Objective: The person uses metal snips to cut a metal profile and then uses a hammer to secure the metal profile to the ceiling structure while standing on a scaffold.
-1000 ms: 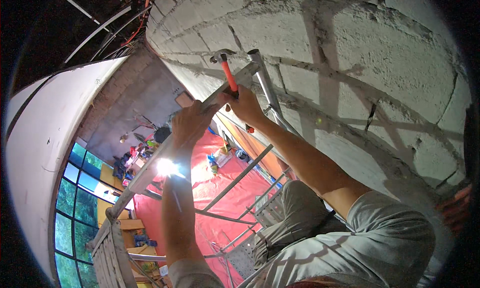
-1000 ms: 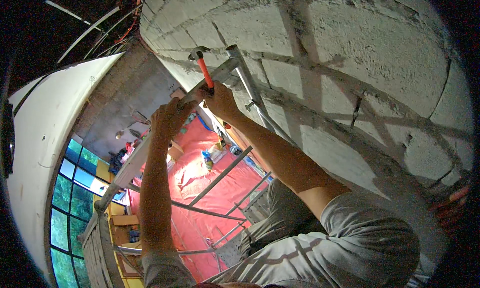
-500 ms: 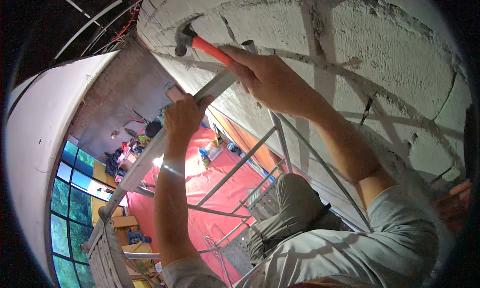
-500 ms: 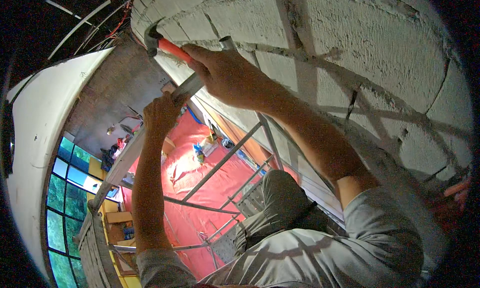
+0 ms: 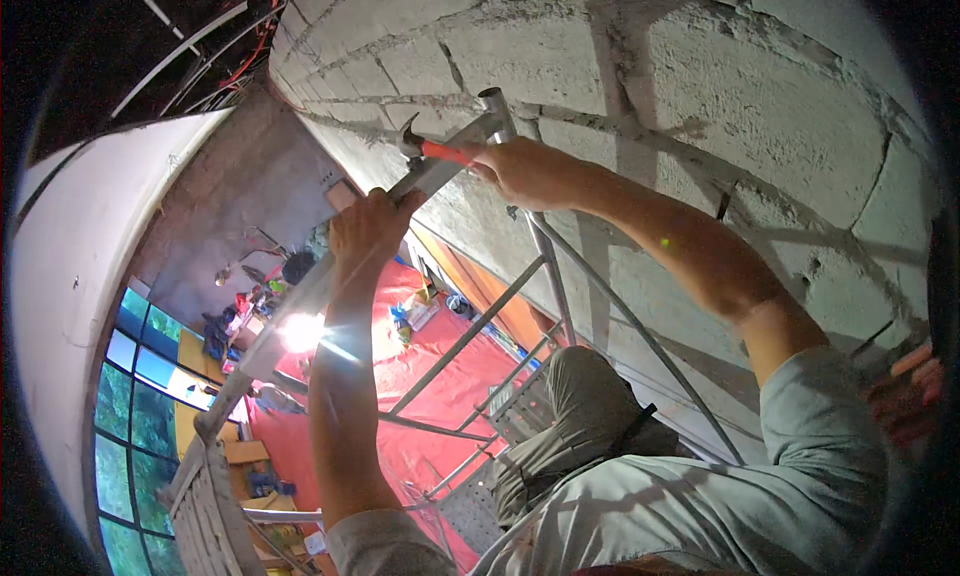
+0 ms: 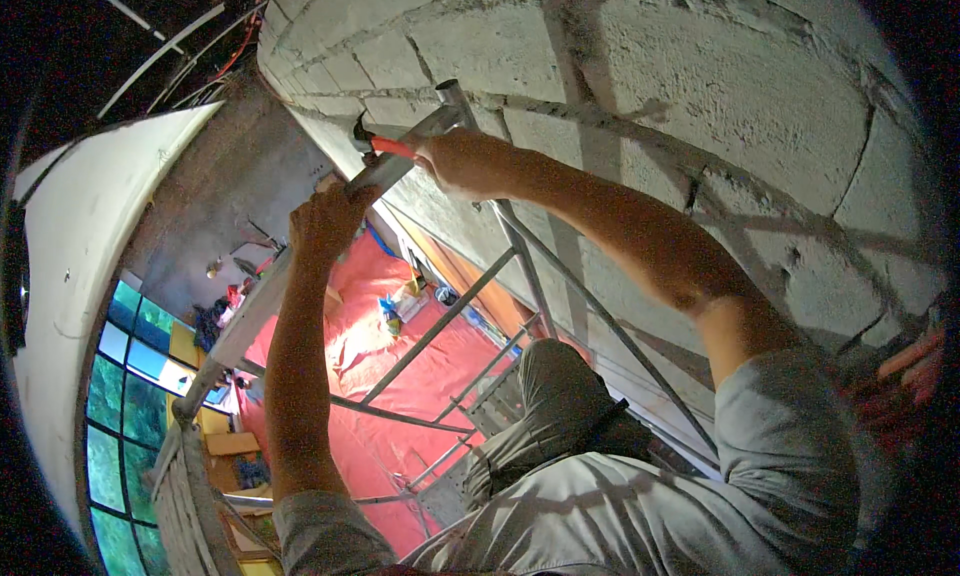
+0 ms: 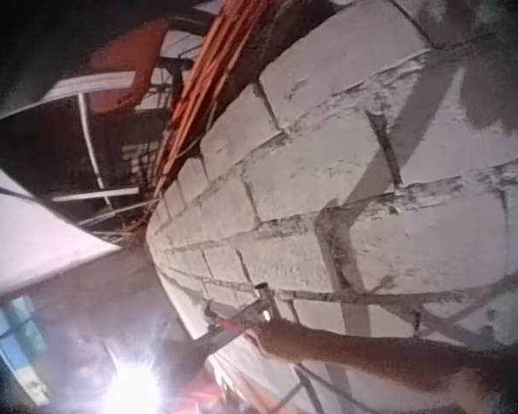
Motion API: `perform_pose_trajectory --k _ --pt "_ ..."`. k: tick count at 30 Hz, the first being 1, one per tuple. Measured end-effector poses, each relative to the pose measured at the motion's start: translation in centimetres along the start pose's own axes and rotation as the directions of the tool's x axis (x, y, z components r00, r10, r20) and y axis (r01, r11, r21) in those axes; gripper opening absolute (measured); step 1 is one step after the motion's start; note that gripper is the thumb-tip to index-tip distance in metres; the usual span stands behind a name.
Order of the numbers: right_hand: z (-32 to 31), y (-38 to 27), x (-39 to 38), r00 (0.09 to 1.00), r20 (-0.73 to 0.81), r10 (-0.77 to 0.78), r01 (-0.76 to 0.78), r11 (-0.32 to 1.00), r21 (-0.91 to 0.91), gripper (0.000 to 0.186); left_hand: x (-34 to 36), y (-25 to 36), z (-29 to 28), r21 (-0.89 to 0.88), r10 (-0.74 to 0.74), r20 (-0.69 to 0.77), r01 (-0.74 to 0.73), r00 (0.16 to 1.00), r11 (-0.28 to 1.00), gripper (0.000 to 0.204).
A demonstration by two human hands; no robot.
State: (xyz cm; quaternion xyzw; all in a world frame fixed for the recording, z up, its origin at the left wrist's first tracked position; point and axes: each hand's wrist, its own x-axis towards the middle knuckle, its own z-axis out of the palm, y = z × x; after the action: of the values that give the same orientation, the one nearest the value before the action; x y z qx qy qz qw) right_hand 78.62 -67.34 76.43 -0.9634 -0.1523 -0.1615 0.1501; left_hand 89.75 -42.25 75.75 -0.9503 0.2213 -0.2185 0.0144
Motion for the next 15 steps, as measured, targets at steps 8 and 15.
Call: perform_pose_trajectory --k 8,15 --pt "-0.2 0.2 -1.0 0.949 -0.315 0.024 0.025 0.989 0.148 0.032 1.8 -2.7 3.9 0.328 0.237 -0.04 -0.211 0.971 0.921 0.024" --pt "1.0 -0.3 0.1 0.992 -0.119 -0.032 0.039 0.997 0.061 0.025 0.9 -4.3 3.7 0.309 0.205 -0.012 -0.191 0.979 0.932 0.025"
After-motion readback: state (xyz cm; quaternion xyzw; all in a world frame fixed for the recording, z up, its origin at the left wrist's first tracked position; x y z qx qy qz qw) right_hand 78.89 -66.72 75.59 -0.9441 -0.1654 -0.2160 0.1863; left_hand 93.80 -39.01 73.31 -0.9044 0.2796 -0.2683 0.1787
